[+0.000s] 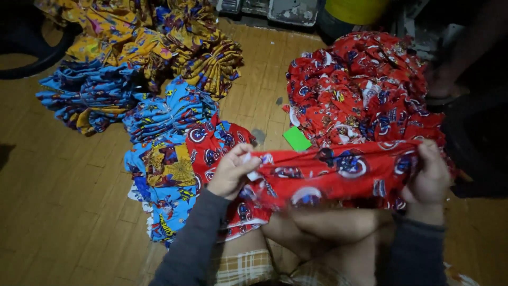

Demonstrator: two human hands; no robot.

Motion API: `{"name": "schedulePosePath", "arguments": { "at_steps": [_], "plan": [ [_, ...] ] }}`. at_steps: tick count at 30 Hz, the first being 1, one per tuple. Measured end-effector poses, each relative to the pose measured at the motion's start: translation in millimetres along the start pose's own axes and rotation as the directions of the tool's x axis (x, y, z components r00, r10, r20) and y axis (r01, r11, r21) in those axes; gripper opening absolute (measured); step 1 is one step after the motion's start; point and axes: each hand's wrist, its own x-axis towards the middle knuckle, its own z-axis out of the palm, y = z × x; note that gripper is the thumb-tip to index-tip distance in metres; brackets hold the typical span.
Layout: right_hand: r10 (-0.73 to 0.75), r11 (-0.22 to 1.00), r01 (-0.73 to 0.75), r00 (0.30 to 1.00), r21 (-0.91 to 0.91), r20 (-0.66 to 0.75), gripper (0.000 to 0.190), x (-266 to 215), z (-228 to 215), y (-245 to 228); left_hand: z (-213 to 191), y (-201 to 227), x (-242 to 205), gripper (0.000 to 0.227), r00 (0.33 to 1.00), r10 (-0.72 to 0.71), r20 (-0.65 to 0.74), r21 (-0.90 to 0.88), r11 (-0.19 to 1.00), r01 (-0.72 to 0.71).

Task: Folding and stacking small patterned garments from a large pile into neat stacks on the floor.

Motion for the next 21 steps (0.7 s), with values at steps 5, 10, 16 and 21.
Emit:
{"name": "schedulePosePath", "arguments": {
  "at_steps": [5, 10, 16, 21],
  "plan": [
    [-0.016, 0.807, 0.129, 0.98, -0.576, 0.196, 0.017, -20, 6, 33, 45, 6, 6, 0.037, 1.0, 0.011, -0.013, -0.092, 0.996, -0.012],
    [-0.119, 0.787, 0.369, 0.877, -0.495, 0.465, 0.031, -52, 101, 25, 82, -21, 26, 0.049, 0.986, 0.165, -0.012, 0.593, 0.796, -0.125],
    [0.044, 0.927, 0.171, 0.834, -0.333, 0.55, 0.06, -50, 128, -10, 127, 8, 31, 0.045, 0.963, 0.17, 0.21, 0.954, 0.181, -0.24],
    [-0.085, 0.896, 0.29, 0.856, -0.337, 0.511, 0.039, -35, 118, -45, 116, 13, 35, 0.044, 0.922, 0.037, 0.384, 0.731, 0.598, -0.329]
  ]
}}
